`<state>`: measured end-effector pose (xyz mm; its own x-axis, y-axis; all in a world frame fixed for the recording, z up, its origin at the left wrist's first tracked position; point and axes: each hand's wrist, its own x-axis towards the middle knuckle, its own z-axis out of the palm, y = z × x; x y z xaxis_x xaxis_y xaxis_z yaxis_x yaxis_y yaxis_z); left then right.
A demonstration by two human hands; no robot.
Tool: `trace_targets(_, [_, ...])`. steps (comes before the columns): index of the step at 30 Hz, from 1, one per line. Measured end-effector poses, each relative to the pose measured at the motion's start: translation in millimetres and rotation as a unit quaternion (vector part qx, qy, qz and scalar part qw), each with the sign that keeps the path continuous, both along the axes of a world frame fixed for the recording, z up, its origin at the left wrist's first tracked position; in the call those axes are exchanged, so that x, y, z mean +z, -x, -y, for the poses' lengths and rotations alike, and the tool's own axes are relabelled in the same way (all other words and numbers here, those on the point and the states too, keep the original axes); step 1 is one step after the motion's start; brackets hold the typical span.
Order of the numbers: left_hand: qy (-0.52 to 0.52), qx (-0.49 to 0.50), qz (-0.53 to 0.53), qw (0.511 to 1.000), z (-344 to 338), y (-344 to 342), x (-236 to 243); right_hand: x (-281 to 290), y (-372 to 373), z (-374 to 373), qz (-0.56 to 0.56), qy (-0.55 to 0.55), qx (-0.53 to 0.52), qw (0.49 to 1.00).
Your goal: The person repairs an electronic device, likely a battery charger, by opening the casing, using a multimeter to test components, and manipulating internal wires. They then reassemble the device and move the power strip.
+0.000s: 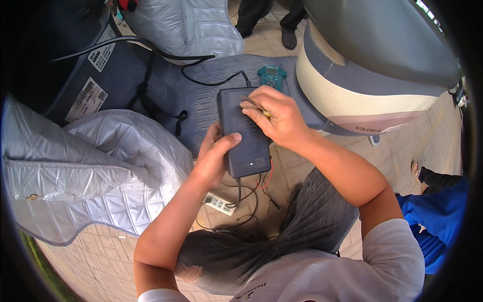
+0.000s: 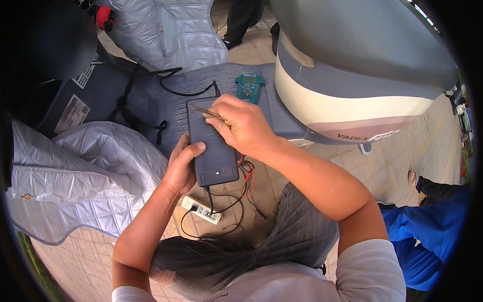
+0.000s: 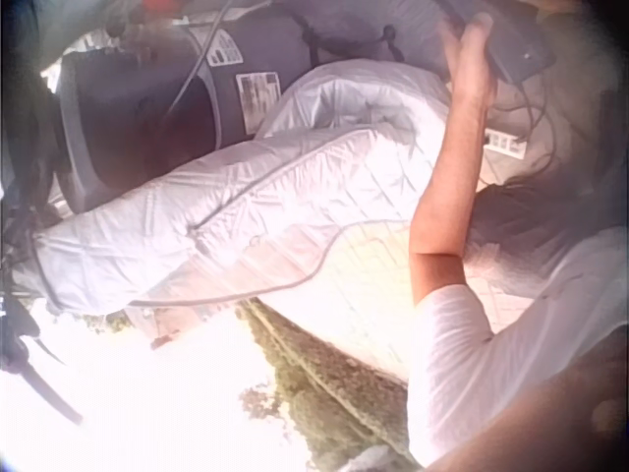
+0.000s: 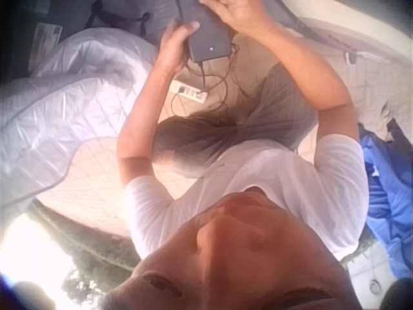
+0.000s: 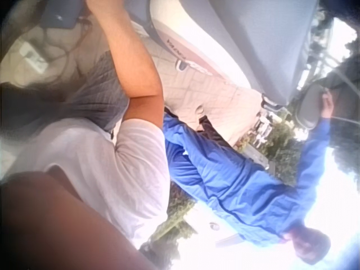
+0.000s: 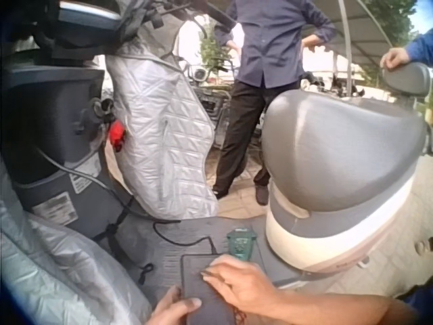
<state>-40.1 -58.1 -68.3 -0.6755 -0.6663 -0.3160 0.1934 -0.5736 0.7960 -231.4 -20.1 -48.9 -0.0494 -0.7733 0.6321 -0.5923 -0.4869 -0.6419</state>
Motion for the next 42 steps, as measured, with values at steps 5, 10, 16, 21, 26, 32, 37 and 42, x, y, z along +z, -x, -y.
trace_targets(5, [0.006,0.009,0.006,1.0,-2.5,-3.0,1.4,3.9,-4.1,-3.0,-0.07,0.027,0.012,0.997])
trace_targets(10, [0.008,0.035,0.013,0.999,-1.5,-5.6,3.7,2.7,-9.4,-7.5,-0.031,-0.008,-0.009,0.999])
trace_targets(16, [0.103,0.051,0.069,0.991,-1.6,-3.8,-1.8,0.6,-5.8,-5.5,-0.057,-0.014,-0.027,0.998])
trace_targets(21, [0.082,0.068,0.063,0.992,-2.2,-3.5,-2.6,0.0,-9.5,-7.2,-0.144,0.041,-0.051,0.987])
trace_targets(26, [0.09,0.08,0.079,0.99,1.2,-6.5,-3.6,2.9,-14.1,-13.1,-0.221,0.001,-0.058,0.974])
trace_targets(32, [0.087,0.084,0.072,0.99,6.1,-6.6,-4.1,2.0,-9.6,-12.0,-0.123,-0.055,-0.02,0.991])
trace_targets(37, [0.074,0.106,0.054,0.99,14.1,-12.0,-4.7,46.9,10.8,-9.6,0.121,-0.463,-0.053,0.876])
trace_targets(42, [0.137,0.12,0.108,0.977,16.4,-10.2,-9.1,13.3,24.3,-11.5,-0.06,-0.3,-0.03,0.952])
